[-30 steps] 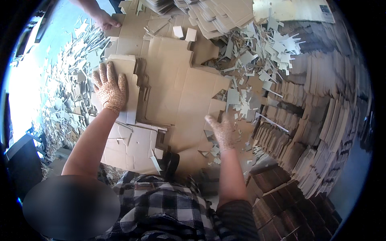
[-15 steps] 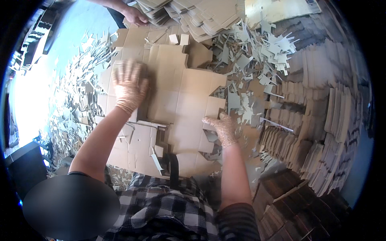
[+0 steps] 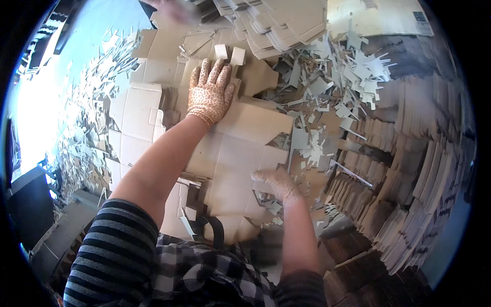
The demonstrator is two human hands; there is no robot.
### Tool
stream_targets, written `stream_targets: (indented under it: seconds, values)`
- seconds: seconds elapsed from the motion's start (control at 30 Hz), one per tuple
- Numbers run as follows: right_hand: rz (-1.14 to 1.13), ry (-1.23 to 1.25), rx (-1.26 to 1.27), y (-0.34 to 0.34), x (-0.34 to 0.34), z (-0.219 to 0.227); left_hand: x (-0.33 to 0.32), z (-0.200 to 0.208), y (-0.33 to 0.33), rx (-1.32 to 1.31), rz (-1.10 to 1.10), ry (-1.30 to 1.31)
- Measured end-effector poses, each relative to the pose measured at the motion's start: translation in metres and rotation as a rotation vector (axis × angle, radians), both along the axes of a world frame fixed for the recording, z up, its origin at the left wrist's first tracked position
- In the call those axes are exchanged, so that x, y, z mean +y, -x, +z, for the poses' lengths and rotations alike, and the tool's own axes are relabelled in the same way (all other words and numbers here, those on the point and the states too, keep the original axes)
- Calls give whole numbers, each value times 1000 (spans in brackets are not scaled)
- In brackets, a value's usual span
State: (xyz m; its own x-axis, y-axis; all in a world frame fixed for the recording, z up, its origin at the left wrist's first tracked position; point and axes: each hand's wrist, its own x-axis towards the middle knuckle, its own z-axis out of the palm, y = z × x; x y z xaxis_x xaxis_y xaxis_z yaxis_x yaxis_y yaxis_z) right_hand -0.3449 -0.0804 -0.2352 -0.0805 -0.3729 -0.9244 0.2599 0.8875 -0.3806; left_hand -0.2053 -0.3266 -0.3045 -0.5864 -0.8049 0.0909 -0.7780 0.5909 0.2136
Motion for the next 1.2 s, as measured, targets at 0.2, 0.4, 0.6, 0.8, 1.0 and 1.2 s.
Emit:
stream_targets:
  seconds: [0.2, 0.4, 0.6, 0.8, 1.0, 1.2]
  values:
    - [124, 172, 100, -15, -21, 64, -3, 3, 5, -8, 9, -56]
    - [160, 56, 151, -24, -16, 64, -6, 6, 6, 27, -12, -53]
    - [-125, 214, -37, 22, 8, -17, -5, 4, 8, -14, -12, -61]
    - [-524, 355, -42, 69, -66, -39, -7, -3, 2, -10, -20, -71]
    - [954, 691, 594, 119, -155, -17, -32, 9, 4, 88, -169, -44]
    - [1120, 335, 685, 59, -180, -29, -43, 10, 15, 62, -138, 7]
